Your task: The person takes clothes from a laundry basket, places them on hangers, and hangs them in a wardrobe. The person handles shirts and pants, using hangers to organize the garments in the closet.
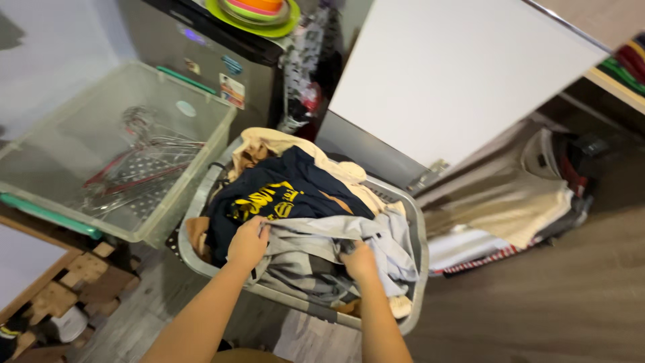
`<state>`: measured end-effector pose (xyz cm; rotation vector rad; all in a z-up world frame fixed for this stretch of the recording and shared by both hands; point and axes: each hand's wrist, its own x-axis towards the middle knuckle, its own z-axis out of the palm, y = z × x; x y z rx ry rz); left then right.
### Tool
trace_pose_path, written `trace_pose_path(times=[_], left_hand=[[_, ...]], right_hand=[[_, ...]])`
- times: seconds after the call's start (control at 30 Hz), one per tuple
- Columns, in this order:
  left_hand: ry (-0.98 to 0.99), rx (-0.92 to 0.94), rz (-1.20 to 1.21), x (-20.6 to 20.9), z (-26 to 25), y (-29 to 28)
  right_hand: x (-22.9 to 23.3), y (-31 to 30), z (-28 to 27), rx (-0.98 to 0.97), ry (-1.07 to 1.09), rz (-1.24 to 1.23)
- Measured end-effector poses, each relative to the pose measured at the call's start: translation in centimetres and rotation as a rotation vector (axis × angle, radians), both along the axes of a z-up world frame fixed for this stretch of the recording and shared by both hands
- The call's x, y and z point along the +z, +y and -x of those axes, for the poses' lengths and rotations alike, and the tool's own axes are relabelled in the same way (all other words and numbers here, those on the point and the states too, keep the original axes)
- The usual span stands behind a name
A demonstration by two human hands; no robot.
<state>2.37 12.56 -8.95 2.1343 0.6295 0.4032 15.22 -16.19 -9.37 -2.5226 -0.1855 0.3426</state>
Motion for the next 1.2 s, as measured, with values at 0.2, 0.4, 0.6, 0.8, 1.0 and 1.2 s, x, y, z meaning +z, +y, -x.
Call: trace_pose_path(times=[0.2, 0.4, 0.6, 0.8, 1.0, 1.2], left_hand=[[-0.258, 0.037, 0.167, 7.4, -1.0, 2.6], [-0.452, 0.018, 0.212, 9.6, -0.8, 7.8], [-0.350, 0.188, -0.011, 5.5, 0.3, 18.6], [-0.121, 0.076, -0.104, -2.6, -2.0, 26.3], [0.061, -0.163, -0.099, -4.8, -3.4, 29.2], [0.183, -0.270, 0.035, -2.2, -3.4, 29.5]], right_hand=[[6.4, 4.5, -2.1, 0.019, 0.041, -0.362], [8.2, 10.5, -1.9, 0.138, -0.394, -0.441], [8.5, 20.7, -0.4, 0.118, -0.266, -0.508], [8.2, 31.3, 1.9, 0.273, -0.231, -0.603], [7.3, 34.4, 2.4, 0.225, -0.186, -0.596], [5.9, 33.7, 3.0, 0.097, -0.179, -0.577]])
